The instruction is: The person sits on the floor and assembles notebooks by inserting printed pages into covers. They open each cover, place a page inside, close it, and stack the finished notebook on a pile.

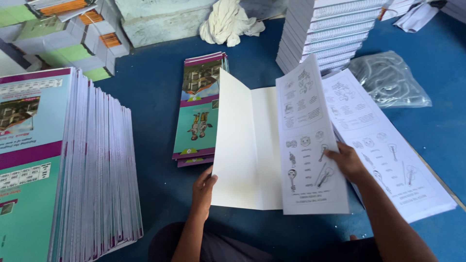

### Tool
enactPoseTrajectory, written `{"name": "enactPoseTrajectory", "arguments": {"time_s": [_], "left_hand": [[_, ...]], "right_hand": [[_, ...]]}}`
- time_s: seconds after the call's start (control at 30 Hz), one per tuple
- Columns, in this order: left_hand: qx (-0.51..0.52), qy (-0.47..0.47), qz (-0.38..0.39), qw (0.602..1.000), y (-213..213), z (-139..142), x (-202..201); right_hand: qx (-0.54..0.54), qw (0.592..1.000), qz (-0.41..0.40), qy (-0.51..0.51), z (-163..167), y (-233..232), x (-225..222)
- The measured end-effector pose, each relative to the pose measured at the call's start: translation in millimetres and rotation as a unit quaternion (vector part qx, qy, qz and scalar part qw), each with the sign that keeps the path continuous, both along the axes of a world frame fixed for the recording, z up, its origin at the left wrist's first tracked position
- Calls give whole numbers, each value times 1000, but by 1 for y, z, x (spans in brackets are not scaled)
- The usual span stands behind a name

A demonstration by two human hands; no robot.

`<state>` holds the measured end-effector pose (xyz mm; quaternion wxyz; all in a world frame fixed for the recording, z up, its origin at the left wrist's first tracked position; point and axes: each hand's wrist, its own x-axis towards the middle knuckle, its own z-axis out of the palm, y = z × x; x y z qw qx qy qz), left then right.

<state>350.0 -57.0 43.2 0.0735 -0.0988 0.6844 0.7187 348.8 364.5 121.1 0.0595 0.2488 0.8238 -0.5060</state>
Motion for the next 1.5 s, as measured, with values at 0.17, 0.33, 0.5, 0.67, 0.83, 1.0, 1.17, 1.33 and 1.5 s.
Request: {"name": "enactPoseTrajectory", "arguments": {"time_s": [0.17,0.33,0.5,0.67,0.83,1.0,1.17,1.33,1.5], "left_hand": [[14,-18,13,1000,2,-1,-5],[32,-13,15,999,2,-4,-11],[26,-26,20,999,6,-5,-18],[59,-7,10,998,11,-7,-20],[66,-45,11,997,16,-6,-22],[87,-59,2,994,18,-2,-20],[137,-55,-17,989,21,2,-16],[149,-53,-31,987,25,4,-10],[184,-38,-48,981,27,9,-8]], "right_hand": [[-72,997,23,21,-19,-23,-22],[-102,993,40,33,-47,-20,-46],[-94,994,48,28,-56,-20,-67],[-111,991,67,34,-61,-27,-74],[-84,994,71,25,-62,-27,-74],[-72,995,69,12,-61,-28,-73],[-78,993,80,26,-64,-23,-69],[-120,987,92,55,-67,-16,-64],[-81,992,86,32,-63,-17,-64]]}}
